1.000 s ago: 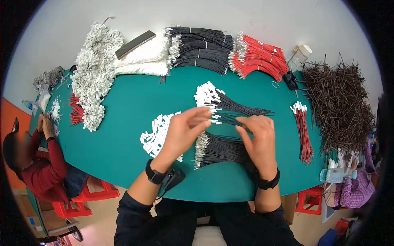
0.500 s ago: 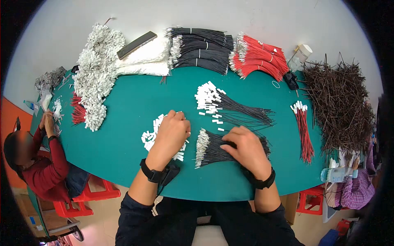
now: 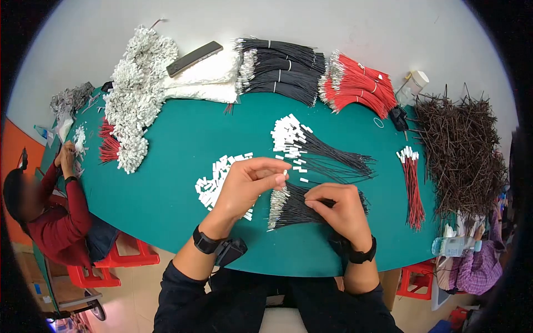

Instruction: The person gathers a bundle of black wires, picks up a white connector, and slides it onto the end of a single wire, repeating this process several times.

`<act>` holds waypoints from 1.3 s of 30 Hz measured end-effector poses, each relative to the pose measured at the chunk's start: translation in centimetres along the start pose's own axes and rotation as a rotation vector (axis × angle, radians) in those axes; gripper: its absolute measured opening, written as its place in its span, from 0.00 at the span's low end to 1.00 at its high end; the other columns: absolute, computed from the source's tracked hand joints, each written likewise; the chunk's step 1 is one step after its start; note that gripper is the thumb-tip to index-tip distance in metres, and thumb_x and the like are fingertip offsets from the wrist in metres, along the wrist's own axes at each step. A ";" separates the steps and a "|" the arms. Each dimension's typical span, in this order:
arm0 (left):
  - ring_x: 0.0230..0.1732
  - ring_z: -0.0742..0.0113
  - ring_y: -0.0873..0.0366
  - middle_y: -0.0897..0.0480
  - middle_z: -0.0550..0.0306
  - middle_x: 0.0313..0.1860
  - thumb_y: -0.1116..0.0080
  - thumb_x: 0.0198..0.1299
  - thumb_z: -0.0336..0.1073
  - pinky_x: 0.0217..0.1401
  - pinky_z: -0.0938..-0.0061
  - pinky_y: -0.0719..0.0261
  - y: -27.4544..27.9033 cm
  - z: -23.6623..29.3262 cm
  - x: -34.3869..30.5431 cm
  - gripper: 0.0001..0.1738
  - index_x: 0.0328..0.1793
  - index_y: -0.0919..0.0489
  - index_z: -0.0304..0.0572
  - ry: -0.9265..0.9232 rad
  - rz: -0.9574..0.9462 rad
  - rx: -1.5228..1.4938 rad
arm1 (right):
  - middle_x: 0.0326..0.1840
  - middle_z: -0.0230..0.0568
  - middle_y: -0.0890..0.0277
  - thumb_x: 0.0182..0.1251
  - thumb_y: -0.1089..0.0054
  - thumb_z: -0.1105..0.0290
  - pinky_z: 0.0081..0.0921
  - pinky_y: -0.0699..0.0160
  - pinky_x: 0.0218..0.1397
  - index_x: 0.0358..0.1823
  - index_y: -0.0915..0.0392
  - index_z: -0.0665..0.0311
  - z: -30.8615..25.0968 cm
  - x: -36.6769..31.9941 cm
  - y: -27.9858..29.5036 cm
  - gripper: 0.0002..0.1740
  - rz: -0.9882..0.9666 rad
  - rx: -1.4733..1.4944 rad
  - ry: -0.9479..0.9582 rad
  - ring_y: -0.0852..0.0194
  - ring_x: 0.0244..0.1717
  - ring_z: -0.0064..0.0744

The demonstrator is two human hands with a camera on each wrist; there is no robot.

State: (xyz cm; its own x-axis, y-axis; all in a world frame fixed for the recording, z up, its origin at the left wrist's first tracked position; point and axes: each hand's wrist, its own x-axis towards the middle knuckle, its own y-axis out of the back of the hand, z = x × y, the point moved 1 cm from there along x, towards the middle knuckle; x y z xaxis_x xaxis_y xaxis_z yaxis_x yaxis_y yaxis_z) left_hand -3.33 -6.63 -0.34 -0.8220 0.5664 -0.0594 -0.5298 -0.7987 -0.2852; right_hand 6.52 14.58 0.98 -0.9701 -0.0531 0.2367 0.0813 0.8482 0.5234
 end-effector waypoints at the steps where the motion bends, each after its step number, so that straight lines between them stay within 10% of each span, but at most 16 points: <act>1: 0.45 0.69 0.12 0.10 0.51 0.44 0.30 0.65 0.26 0.49 0.76 0.14 0.1 -0.2 0.0 0.11 0.53 0.14 0.33 0.007 -0.006 -0.045 | 0.37 0.42 0.12 0.63 0.33 0.82 0.22 0.21 0.34 0.33 0.17 0.70 0.0 0.0 0.0 0.02 0.020 0.057 0.002 0.16 0.32 0.26; 6: 0.44 0.68 0.12 0.10 0.50 0.44 0.30 0.65 0.26 0.49 0.74 0.13 0.4 -0.7 0.0 0.09 0.50 0.14 0.33 -0.015 0.010 -0.143 | 0.33 0.37 0.14 0.62 0.30 0.82 0.14 0.23 0.36 0.34 0.15 0.69 -1.8 0.0 0.7 0.03 0.026 0.448 -0.389 0.19 0.32 0.17; 17: 0.41 0.68 0.12 0.11 0.52 0.43 0.31 0.67 0.27 0.48 0.75 0.13 -0.7 -1.6 -0.4 0.06 0.48 0.15 0.34 0.040 0.021 -0.254 | 0.20 0.26 0.31 0.56 0.24 0.83 0.20 0.54 0.23 0.34 0.12 0.69 -2.9 -0.2 0.4 0.06 0.313 0.011 0.001 0.45 0.21 0.13; 39: 0.38 0.67 0.11 0.10 0.49 0.38 0.34 0.69 0.26 0.45 0.74 0.12 -2.0 -0.9 -1.0 0.09 0.52 0.12 0.30 -0.020 0.079 -0.097 | 0.24 0.35 0.24 0.61 0.28 0.82 0.21 0.35 0.28 0.35 0.15 0.71 -2.8 -0.3 0.3 0.04 0.378 -0.135 0.111 0.30 0.23 0.23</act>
State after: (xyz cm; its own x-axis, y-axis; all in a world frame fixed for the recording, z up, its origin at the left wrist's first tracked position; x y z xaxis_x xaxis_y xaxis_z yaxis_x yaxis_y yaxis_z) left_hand -1.25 -5.47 -0.62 -0.8650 0.4973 -0.0666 -0.4410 -0.8168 -0.3720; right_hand 7.46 13.36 3.40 -0.8363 0.1858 0.5159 0.4632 0.7428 0.4834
